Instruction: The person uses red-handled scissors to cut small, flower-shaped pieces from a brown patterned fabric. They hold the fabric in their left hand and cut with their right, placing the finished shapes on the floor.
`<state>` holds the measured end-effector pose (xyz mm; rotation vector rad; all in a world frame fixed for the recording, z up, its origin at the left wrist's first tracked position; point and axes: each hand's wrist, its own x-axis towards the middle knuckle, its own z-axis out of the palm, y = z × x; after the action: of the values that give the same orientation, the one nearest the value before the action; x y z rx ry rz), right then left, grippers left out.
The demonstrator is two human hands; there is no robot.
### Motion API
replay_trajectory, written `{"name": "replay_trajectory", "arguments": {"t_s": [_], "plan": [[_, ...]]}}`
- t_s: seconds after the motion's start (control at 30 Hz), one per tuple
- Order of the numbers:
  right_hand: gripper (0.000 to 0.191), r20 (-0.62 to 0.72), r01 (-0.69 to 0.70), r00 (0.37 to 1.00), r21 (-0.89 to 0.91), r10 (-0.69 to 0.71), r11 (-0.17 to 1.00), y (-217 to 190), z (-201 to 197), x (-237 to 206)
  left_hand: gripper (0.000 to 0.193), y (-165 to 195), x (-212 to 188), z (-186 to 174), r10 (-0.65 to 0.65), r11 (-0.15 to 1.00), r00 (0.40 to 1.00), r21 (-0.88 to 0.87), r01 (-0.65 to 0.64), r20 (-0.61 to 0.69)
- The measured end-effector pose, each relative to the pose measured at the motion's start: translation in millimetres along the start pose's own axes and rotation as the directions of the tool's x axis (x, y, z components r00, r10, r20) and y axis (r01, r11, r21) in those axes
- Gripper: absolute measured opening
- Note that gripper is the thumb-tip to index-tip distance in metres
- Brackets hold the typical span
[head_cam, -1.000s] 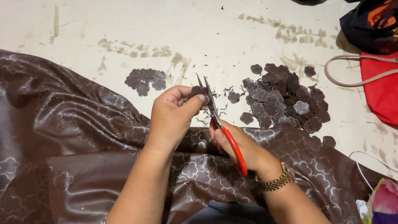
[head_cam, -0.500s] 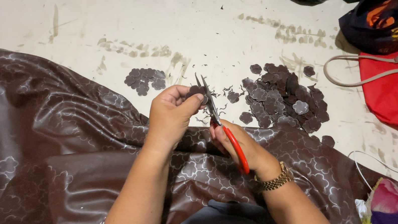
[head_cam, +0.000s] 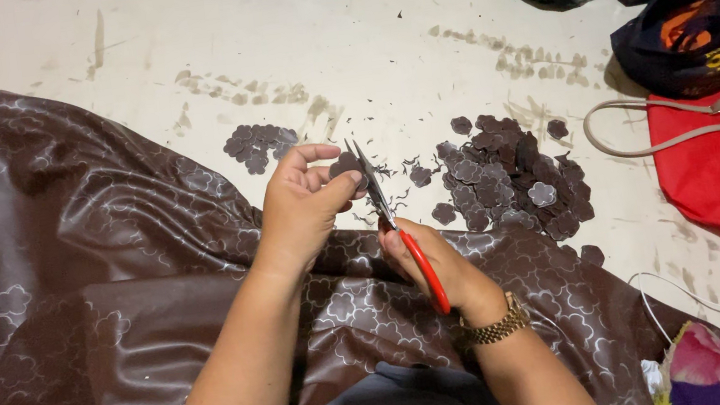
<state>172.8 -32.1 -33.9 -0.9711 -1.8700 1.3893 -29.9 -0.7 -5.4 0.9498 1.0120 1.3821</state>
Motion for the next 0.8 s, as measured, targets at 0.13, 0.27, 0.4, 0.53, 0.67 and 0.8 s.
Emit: {"name": "replay_trajectory", "arguments": {"t_s": [0.13,0.27,0.4,0.53,0.67,0.8], "plan": [[0.048,0.005,-0.025,1.0,-0.043,0.025,0.999,5,-1,0,0.044,5,0,0,0.0,0.999,1.0,0.037,0.0,-0.004],[0.044,0.05,-0.014,0.999,-0.015,0.014,1.0,7,-1,2,0.043,10,-1,-2,0.015,0.993,1.0,0.114,-0.016,0.01],[0.039,0.077,0.01,0.997,0.011,-0.011,1.0,5,-2,0,0.043,13,-5,-1,-0.017,0.979,1.0,0.202,0.014,0.015],[0.04,0.074,0.003,0.997,0.008,-0.003,1.0,4,-2,0,0.043,13,-4,1,-0.024,0.983,0.999,0.184,0.018,0.029],[0.042,0.067,0.0,0.998,0.043,-0.003,0.999,6,-2,2,0.043,12,-1,-2,-0.034,0.98,0.999,0.198,0.032,0.009],[0.044,0.05,-0.033,0.998,-0.021,0.034,0.999,6,-3,1,0.043,9,2,-5,-0.022,0.985,0.999,0.17,0.018,0.025]]}}
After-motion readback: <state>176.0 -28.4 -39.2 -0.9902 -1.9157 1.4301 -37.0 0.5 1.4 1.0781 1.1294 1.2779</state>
